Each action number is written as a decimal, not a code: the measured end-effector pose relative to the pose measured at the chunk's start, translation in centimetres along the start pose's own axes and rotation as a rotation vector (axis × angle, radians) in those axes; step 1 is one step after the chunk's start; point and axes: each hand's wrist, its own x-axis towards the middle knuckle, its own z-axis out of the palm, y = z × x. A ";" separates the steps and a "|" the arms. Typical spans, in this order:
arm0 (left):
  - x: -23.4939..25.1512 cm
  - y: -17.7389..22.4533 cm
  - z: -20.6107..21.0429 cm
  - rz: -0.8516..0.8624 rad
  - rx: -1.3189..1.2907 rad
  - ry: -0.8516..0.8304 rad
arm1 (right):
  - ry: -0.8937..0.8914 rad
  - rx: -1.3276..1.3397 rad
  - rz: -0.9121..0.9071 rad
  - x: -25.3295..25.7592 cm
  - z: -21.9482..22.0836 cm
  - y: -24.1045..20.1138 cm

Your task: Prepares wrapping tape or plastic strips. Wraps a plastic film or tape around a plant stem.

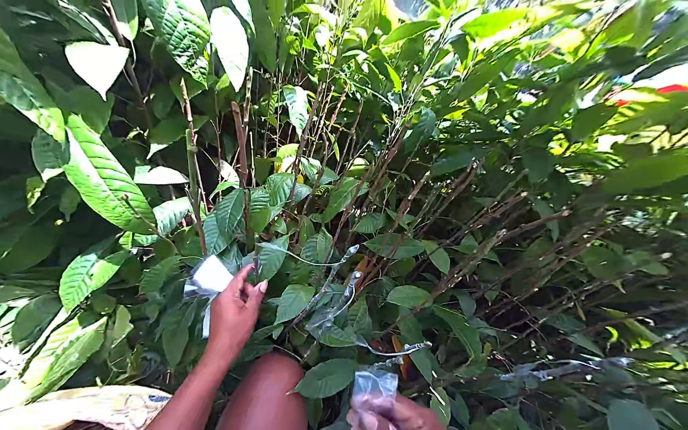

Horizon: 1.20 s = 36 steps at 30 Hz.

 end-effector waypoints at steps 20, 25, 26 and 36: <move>-2.4 -5.3 -1.9 0.035 -0.669 -0.109 | 0.335 -1.000 -0.154 23.3 9.0 -2.0; -2.9 -6.2 -1.6 0.006 -0.733 -0.120 | -0.025 -1.012 -0.238 24.0 8.9 -1.3; -2.7 -6.2 -1.5 0.007 -0.753 -0.133 | -0.215 -1.051 -0.213 23.7 8.9 -1.2; -0.9 -5.6 0.3 -0.142 -1.004 -0.283 | -0.684 -1.300 -0.231 22.9 8.0 -0.6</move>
